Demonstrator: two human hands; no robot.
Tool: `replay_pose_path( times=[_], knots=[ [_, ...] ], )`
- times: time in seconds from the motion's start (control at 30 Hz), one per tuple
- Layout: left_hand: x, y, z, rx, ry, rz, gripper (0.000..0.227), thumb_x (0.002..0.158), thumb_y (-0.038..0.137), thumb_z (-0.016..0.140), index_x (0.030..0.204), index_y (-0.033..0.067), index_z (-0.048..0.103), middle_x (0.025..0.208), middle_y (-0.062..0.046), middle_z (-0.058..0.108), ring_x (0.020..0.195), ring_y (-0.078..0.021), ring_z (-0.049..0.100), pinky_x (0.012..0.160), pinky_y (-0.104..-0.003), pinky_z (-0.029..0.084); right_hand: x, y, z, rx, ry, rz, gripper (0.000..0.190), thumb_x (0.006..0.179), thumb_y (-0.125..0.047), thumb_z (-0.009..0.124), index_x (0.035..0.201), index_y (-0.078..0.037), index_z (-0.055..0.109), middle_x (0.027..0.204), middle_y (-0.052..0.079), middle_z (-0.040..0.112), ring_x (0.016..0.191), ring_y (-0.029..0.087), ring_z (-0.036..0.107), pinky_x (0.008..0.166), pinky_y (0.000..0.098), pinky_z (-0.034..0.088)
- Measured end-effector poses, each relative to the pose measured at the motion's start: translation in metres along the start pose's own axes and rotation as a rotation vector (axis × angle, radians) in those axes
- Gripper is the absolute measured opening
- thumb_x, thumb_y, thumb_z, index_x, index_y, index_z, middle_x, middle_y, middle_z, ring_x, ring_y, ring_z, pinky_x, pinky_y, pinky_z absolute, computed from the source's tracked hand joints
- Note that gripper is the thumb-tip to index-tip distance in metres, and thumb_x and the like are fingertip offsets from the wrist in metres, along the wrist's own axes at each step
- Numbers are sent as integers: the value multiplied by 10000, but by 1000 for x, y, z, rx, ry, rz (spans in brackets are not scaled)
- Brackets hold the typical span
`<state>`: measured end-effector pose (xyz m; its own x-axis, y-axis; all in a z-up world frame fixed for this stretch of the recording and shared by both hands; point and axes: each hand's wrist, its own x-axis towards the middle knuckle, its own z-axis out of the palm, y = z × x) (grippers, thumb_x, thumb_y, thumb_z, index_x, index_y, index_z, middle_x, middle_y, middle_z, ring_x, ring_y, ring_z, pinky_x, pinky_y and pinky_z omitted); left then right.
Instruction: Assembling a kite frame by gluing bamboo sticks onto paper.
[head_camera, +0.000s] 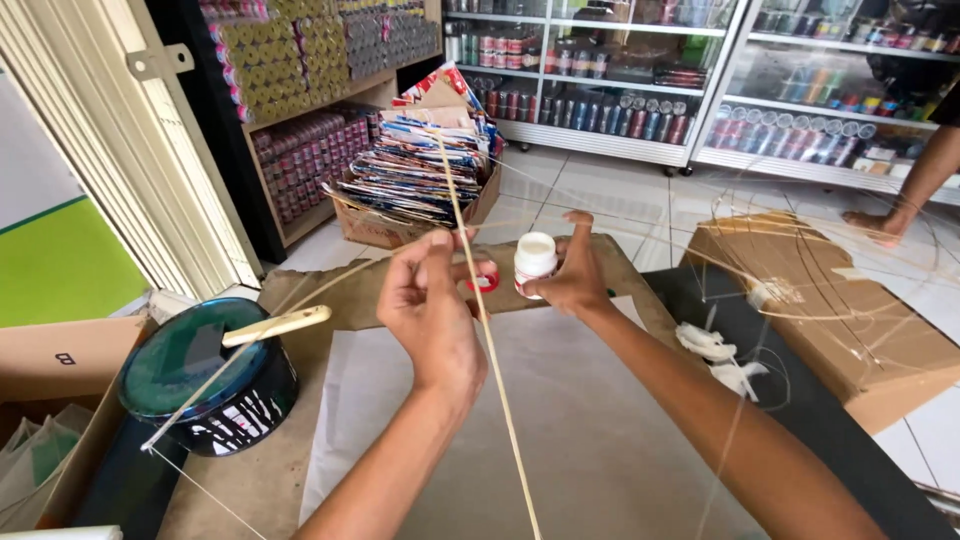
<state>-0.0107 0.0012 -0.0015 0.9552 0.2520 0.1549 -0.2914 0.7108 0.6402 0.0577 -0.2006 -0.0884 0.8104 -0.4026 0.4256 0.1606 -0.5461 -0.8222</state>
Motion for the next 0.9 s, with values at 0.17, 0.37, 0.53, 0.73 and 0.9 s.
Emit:
replay_pose_path(
  times=[0.17,0.37,0.53,0.73,0.9],
  knots=[
    [3,-2,-7,24,-15,-9,91,939,121,676,878,55,678,906,-196,805,554,-267,747,248,-248,431,2,10,7,16,-10,59,1171,493,-2,941,1439,-183,275,1072,175,630,1060,383,666,930,473,536],
    [15,-28,-14,-2,-26,-29,92,953,115,673,890,48,680,909,-204,800,563,-270,746,247,-232,417,-1,9,13,-4,-6,131,1158,524,-20,933,1452,-203,266,1103,194,636,1096,395,666,980,462,521],
    [21,-47,-13,21,-25,-66,79,948,122,686,897,61,687,916,-188,805,564,-263,744,247,-231,417,-16,-11,12,-91,38,153,1186,511,-110,956,1468,-217,263,1123,191,595,1156,408,624,1036,502,479],
    [14,-48,-7,52,-27,-56,88,945,118,689,888,51,696,897,-189,805,576,-263,752,254,-226,422,-80,-56,-3,-116,81,5,757,721,-58,840,1371,-45,453,1176,265,598,1146,458,635,974,540,516],
    [11,-37,1,38,-51,4,103,941,141,707,898,48,695,913,-168,803,604,-238,757,262,-224,451,-128,-62,-16,272,-31,-228,526,754,-34,870,1197,-27,587,928,153,758,818,234,750,733,354,576]
  ],
)
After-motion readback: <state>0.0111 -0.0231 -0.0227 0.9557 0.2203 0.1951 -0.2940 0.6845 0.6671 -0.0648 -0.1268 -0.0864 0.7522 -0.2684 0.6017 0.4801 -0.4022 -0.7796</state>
